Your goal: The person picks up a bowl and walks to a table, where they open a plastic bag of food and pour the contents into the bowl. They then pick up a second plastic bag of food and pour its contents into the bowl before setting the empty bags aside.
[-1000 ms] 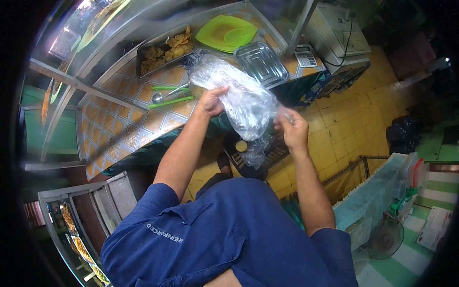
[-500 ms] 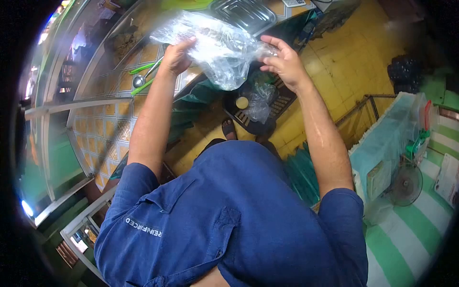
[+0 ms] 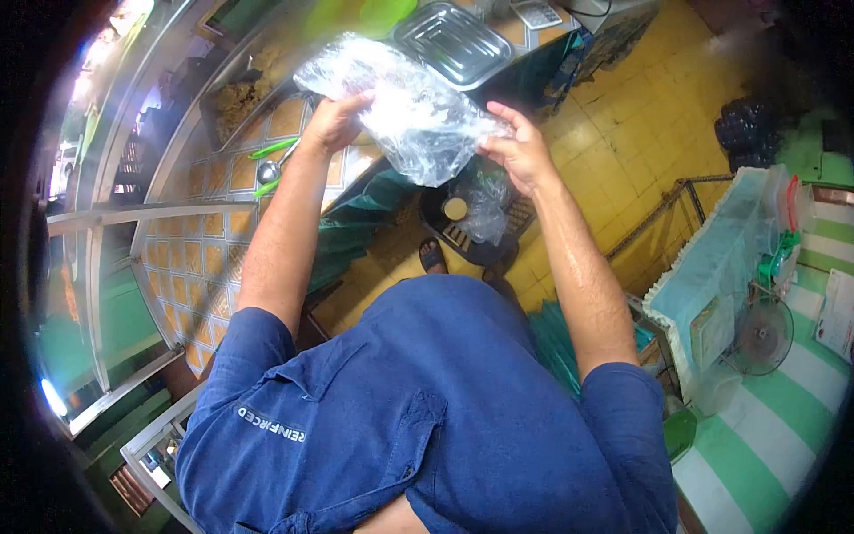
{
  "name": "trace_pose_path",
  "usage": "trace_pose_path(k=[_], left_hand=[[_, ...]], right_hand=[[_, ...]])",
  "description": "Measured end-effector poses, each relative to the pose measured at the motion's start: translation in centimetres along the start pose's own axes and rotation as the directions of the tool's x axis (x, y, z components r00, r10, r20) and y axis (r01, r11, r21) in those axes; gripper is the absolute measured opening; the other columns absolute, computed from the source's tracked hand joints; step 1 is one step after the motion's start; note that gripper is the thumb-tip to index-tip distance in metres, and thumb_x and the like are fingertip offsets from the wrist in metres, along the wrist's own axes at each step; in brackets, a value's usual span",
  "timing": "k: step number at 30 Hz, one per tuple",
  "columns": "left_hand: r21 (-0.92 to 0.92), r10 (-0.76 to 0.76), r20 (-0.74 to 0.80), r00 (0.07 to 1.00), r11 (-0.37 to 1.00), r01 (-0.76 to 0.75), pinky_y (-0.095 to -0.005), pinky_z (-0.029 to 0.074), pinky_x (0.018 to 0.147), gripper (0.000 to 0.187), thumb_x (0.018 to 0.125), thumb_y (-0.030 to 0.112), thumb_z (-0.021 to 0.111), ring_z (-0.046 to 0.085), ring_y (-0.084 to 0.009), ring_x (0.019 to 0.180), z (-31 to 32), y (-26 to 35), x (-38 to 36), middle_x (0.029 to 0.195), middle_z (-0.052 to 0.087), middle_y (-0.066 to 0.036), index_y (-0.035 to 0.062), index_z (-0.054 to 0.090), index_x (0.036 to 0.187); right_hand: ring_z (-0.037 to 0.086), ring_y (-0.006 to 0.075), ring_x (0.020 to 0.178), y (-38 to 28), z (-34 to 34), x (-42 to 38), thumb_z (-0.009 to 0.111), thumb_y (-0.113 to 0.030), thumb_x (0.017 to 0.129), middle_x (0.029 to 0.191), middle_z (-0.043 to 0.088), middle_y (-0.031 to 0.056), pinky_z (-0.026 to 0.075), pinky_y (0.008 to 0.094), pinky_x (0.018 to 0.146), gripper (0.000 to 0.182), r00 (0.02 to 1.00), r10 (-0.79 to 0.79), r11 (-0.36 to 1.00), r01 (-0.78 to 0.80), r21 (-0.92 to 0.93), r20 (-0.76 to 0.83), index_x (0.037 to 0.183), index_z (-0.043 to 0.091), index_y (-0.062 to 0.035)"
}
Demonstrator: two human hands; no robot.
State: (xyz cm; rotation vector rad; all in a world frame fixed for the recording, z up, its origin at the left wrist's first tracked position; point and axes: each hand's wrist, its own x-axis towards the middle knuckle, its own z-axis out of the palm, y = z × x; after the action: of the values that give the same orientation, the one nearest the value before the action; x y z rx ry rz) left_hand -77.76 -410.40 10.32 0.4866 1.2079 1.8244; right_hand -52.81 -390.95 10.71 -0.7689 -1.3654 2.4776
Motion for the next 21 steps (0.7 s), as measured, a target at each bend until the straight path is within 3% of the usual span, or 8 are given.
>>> trace_pose_path(k=[3, 6, 10, 11, 13, 16, 19, 21], left_hand=[[-0.028, 0.013, -0.006, 1.0, 1.0, -0.013, -0.0363, 0.046, 0.093, 0.039, 0.081, 0.002, 0.066, 0.06, -0.0207, 0.102, 0.7, 0.5, -0.5, 0.109, 0.064, -0.008, 0.0008, 0.058, 0.12], [-0.041, 0.028, -0.03, 0.999, 0.999, -0.029, -0.0369, 0.047, 0.092, 0.039, 0.08, 0.002, 0.067, 0.06, -0.0207, 0.101, 0.4, 0.6, -0.4, 0.108, 0.064, -0.007, 0.0021, 0.059, 0.118], [-0.092, -0.034, -0.024, 0.999, 0.995, 0.032, -0.0368, 0.047, 0.09, 0.036, 0.081, 0.003, 0.071, 0.06, -0.0191, 0.098, 0.2, -0.1, -0.5, 0.105, 0.064, -0.006, 0.0026, 0.06, 0.115], [-0.1, -0.043, -0.017, 0.999, 0.994, 0.041, -0.0368, 0.047, 0.09, 0.036, 0.08, 0.003, 0.071, 0.06, -0.0189, 0.097, 0.3, -0.5, -0.4, 0.105, 0.064, -0.006, 0.0027, 0.06, 0.115], [-0.111, -0.044, -0.004, 0.999, 0.993, 0.043, -0.0395, 0.048, 0.092, 0.039, 0.081, 0.003, 0.07, 0.062, -0.0221, 0.099, 1.5, -0.5, -0.6, 0.107, 0.064, -0.009, 0.0014, 0.058, 0.117], [-0.216, -0.066, 0.2, 0.977, 0.97, 0.11, -0.0435, 0.047, 0.097, 0.043, 0.082, 0.003, 0.067, 0.062, -0.0275, 0.107, 3.4, -0.3, -0.9, 0.113, 0.064, -0.014, -0.0008, 0.054, 0.123], [-0.047, -0.1, 0.265, 0.959, 0.992, 0.117, -0.0468, 0.046, 0.1, 0.049, 0.084, 0.005, 0.065, 0.061, -0.0326, 0.112, 4.8, -0.5, -0.7, 0.119, 0.062, -0.019, -0.0032, 0.049, 0.129], [0.076, -0.198, 0.296, 0.934, 0.98, 0.183, -0.043, 0.048, 0.097, 0.045, 0.086, 0.012, 0.067, 0.063, -0.0299, 0.107, 6.0, -0.9, -1.0, 0.116, 0.064, -0.018, -0.0037, 0.054, 0.126]], right_hand=[[0.064, 0.0177, 0.088, 1.4, -0.8, 0.6, 0.055, 0.015, 0.077, 0.108, 0.063, 0.0155, 0.055, 0.0297, 0.079, 0.065, 0.992, -0.127, 0.989, 0.128, -0.072, 0.017, 0.139, 0.04, -0.0016], [0.064, 0.0172, 0.087, 0.2, 0.0, -0.6, 0.052, 0.014, 0.078, 0.108, 0.063, 0.0147, 0.055, 0.0286, 0.078, 0.063, 1.0, -0.029, 1.0, 0.029, -0.012, 0.01, 0.138, 0.041, -0.002], [0.064, 0.0172, 0.089, -1.3, 0.5, -1.5, 0.059, 0.003, 0.086, 0.109, 0.063, 0.012, 0.054, 0.028, 0.073, 0.057, 1.0, 0.008, 0.999, -0.009, 0.049, 0.026, 0.139, 0.041, -0.0063], [0.064, 0.0161, 0.09, -1.6, 0.5, -1.8, 0.064, -0.006, 0.089, 0.107, 0.063, 0.011, 0.055, 0.028, 0.071, 0.055, 0.998, -0.029, 1.0, 0.029, 0.01, 0.052, 0.139, 0.041, -0.0076], [0.063, 0.0149, 0.09, -2.4, 0.5, -2.5, 0.066, -0.009, 0.089, 0.107, 0.063, 0.0096, 0.055, 0.0279, 0.07, 0.055, 0.999, -0.011, 0.995, 0.015, -0.103, 0.041, 0.139, 0.041, -0.0073], [0.062, 0.0148, 0.093, -2.8, 0.0, -3.4, 0.072, -0.014, 0.087, 0.112, 0.062, 0.0085, 0.055, 0.0284, 0.074, 0.06, 0.998, -0.002, 0.967, 0.019, -0.253, 0.067, 0.139, 0.044, -0.0066], [0.062, 0.0193, 0.101, -1.0, -1.5, -3.6, 0.076, -0.015, 0.083, 0.119, 0.061, 0.0136, 0.053, 0.0324, 0.085, 0.066, 0.983, -0.066, 0.907, 0.132, -0.4, 0.174, 0.14, 0.045, -0.006], [0.062, 0.0203, 0.103, 0.2, -2.8, -4.7, 0.077, -0.016, 0.082, 0.12, 0.06, 0.0155, 0.051, 0.0338, 0.088, 0.068, 0.997, -0.02, 0.834, 0.056, -0.548, 0.072, 0.141, 0.043, -0.0058]])
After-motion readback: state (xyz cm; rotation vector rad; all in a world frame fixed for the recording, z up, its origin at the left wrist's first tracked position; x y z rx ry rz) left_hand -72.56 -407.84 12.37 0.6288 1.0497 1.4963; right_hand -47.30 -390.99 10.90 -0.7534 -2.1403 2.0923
